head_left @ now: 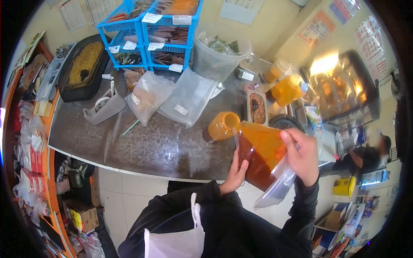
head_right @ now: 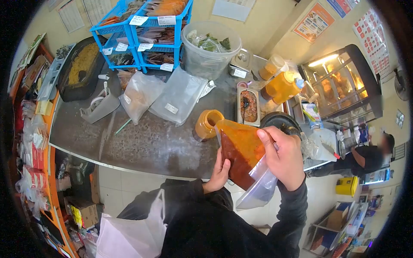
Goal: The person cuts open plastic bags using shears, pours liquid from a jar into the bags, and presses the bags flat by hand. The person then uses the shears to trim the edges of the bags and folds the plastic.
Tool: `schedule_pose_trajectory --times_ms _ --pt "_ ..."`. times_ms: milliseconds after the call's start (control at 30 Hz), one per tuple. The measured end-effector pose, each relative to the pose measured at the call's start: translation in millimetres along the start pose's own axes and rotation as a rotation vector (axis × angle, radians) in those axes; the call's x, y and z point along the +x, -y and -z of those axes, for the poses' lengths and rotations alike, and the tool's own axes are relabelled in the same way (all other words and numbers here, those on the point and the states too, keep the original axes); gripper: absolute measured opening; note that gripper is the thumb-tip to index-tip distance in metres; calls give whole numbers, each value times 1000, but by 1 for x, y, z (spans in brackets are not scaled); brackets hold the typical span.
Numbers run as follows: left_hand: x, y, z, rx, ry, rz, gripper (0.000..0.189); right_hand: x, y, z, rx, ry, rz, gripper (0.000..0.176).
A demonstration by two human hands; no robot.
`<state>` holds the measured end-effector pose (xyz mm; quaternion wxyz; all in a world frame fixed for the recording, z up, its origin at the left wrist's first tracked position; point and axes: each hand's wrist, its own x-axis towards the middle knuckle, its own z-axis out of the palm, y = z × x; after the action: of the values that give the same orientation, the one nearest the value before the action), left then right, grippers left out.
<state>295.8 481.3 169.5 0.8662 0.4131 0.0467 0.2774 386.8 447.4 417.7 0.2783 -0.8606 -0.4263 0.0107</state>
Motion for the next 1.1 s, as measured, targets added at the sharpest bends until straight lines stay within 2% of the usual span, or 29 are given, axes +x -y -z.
schedule_pose_trajectory --times_ms 200,300,500,900,1100 --pt "0 4 -4 13 -16 39 62 9 -1 2 -32 46 38 21" --pt "-1 19 -2 148 -54 46 61 14 -3 2 -69 73 60 22" --pt "-1 8 -15 19 -36 87 61 25 3 6 -70 112 47 24" --pt "-2 -4 -28 155 -51 90 60 40 5 9 -126 154 112 24" --pt "-5 5 -33 57 -46 111 62 47 5 11 -154 185 122 24"
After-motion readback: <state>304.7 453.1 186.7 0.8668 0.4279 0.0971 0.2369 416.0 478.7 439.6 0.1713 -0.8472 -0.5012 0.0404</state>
